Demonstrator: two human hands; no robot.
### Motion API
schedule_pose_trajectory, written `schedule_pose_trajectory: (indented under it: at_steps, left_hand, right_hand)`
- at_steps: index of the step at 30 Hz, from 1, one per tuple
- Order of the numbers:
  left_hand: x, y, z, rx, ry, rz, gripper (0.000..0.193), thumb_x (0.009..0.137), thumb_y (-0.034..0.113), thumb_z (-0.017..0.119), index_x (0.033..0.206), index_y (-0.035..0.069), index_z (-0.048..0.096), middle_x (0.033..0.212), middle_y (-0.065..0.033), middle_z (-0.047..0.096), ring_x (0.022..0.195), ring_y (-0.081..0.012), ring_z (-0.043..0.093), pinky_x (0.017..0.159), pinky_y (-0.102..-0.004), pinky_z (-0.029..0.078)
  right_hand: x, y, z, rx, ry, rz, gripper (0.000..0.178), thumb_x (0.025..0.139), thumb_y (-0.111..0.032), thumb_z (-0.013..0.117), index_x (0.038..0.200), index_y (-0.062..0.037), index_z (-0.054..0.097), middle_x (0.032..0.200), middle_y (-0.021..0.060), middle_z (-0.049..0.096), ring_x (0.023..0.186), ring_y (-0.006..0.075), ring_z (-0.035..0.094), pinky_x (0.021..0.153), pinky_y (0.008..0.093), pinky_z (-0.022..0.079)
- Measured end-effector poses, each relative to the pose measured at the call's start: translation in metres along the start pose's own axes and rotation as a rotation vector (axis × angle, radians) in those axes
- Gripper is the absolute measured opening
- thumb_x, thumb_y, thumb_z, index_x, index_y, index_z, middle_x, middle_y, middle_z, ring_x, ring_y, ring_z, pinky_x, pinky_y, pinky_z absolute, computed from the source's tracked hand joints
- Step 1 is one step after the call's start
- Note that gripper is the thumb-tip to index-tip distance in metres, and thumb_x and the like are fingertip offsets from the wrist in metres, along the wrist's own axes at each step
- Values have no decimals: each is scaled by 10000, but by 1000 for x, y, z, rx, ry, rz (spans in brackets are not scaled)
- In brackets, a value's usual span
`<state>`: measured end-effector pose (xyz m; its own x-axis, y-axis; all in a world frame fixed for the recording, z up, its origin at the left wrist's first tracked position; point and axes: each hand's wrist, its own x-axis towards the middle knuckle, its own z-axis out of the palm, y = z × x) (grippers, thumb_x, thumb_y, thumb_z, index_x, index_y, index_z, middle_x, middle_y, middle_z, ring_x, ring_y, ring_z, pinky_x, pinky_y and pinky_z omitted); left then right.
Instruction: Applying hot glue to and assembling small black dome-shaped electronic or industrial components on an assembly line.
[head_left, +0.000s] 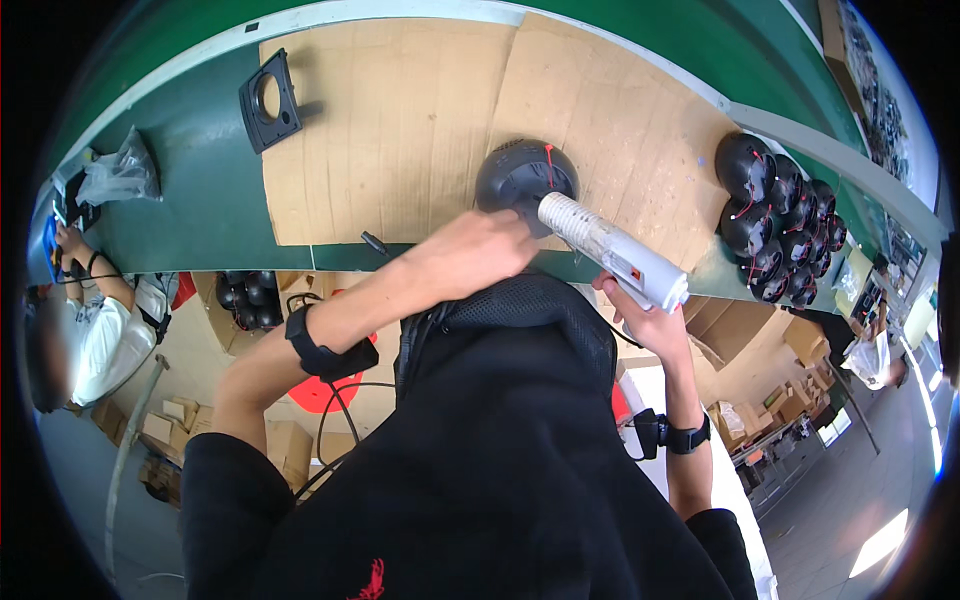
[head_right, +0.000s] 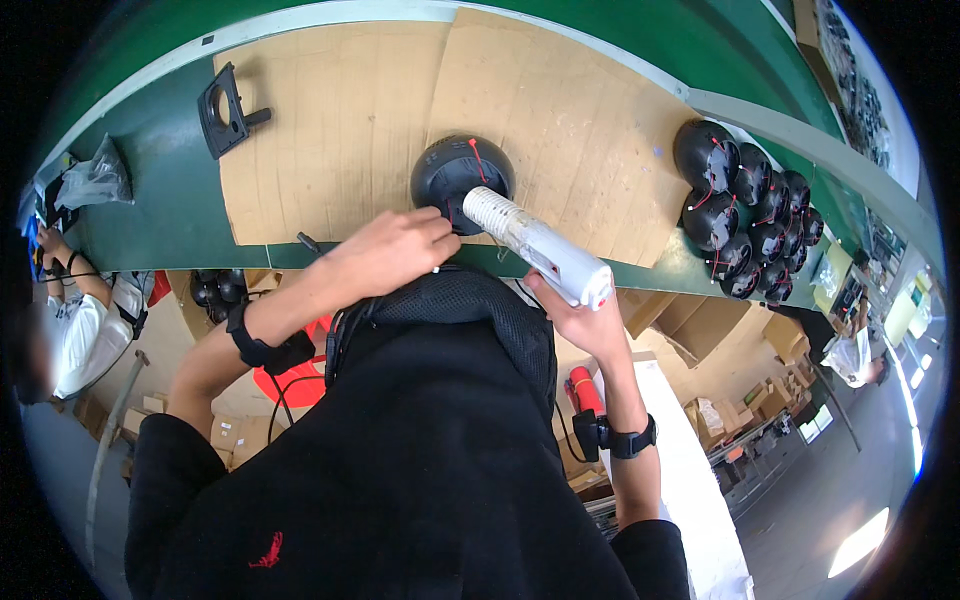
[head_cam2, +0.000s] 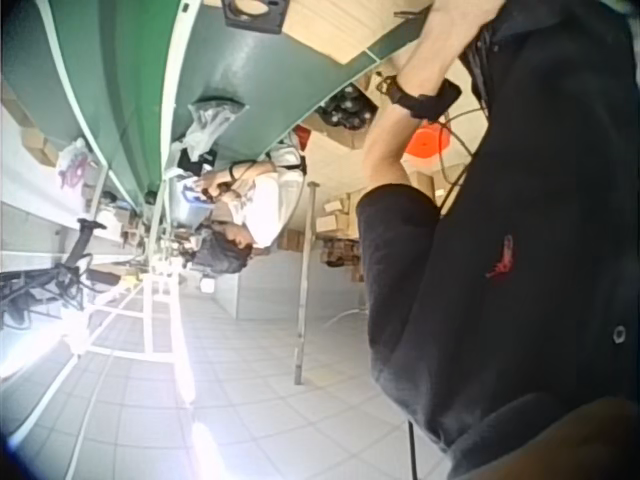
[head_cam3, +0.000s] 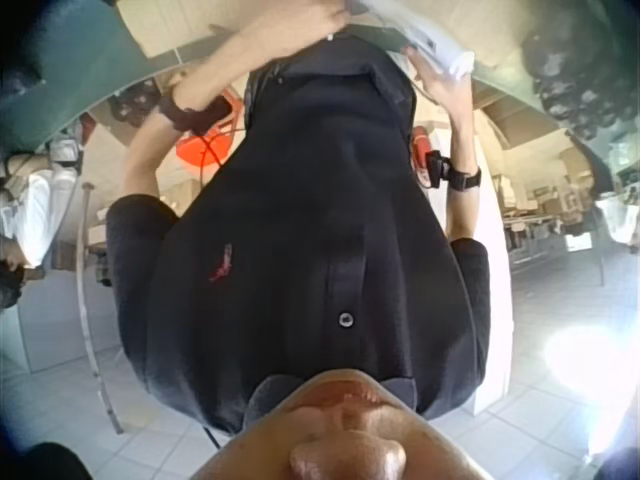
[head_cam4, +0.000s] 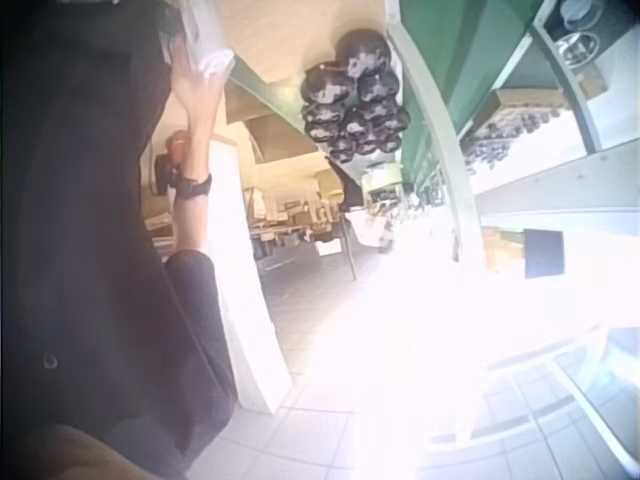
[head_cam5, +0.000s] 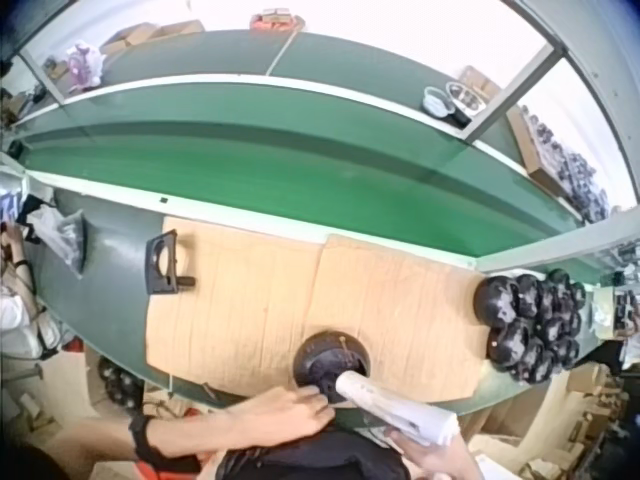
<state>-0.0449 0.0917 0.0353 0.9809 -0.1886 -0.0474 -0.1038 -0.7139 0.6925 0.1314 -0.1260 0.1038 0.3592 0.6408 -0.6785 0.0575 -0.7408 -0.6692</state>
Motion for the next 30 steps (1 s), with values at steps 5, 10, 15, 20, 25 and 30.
schedule_pose_trajectory:
  at_steps: [5, 10, 15, 20, 25, 30]
  left_hand:
    - [-4, 14, 7, 53, 68, -25, 178, 747, 84, 650, 895, -14, 637, 862, -77, 615, 887, -212, 627, 675, -314, 584]
    - [-5, 18, 4, 73, 122, -7, 149, 740, 87, 649, 856, -6, 634, 809, -64, 594, 850, -192, 619, 655, -303, 580]
    - [-6, 17, 6, 53, 164, 12, 115, 729, 88, 657, 801, 5, 625, 782, -56, 584, 816, -173, 611, 642, -300, 578]
    - [-5, 17, 8, 56, 174, 13, 111, 731, 86, 657, 801, 6, 624, 785, -58, 585, 816, -176, 610, 633, -303, 579]
    - [-5, 16, 9, 46, 177, 14, 109, 737, 84, 655, 803, 3, 624, 789, -62, 589, 821, -182, 613, 634, -305, 580]
    - [-4, 16, 8, 38, 170, 18, 107, 743, 84, 653, 804, 2, 623, 791, -67, 593, 826, -186, 615, 646, -309, 582]
  right_hand:
    - [17, 10, -2, -14, -59, -48, 157, 939, -86, 647, 1067, 6, 642, 868, 43, 674, 670, 76, 591, 516, 238, 486]
    - [25, -1, -7, -53, -99, 58, 318, 869, -129, 740, 1142, 18, 670, 984, 126, 719, 892, 177, 667, 797, 323, 535]
    - [26, -4, -7, -85, -89, 73, 299, 860, -108, 728, 1121, 29, 673, 965, 139, 719, 870, 179, 670, 774, 328, 536]
    - [27, -10, -6, -107, -89, 77, 294, 855, -105, 728, 1104, 41, 674, 945, 142, 721, 852, 181, 672, 763, 326, 536]
    - [28, -17, -4, -143, -79, 46, 289, 849, -101, 727, 1092, 48, 678, 926, 152, 723, 841, 180, 674, 757, 325, 536]
    - [28, -21, -4, -158, -83, 42, 277, 853, -97, 712, 1088, 47, 681, 919, 164, 728, 832, 182, 675, 761, 322, 537]
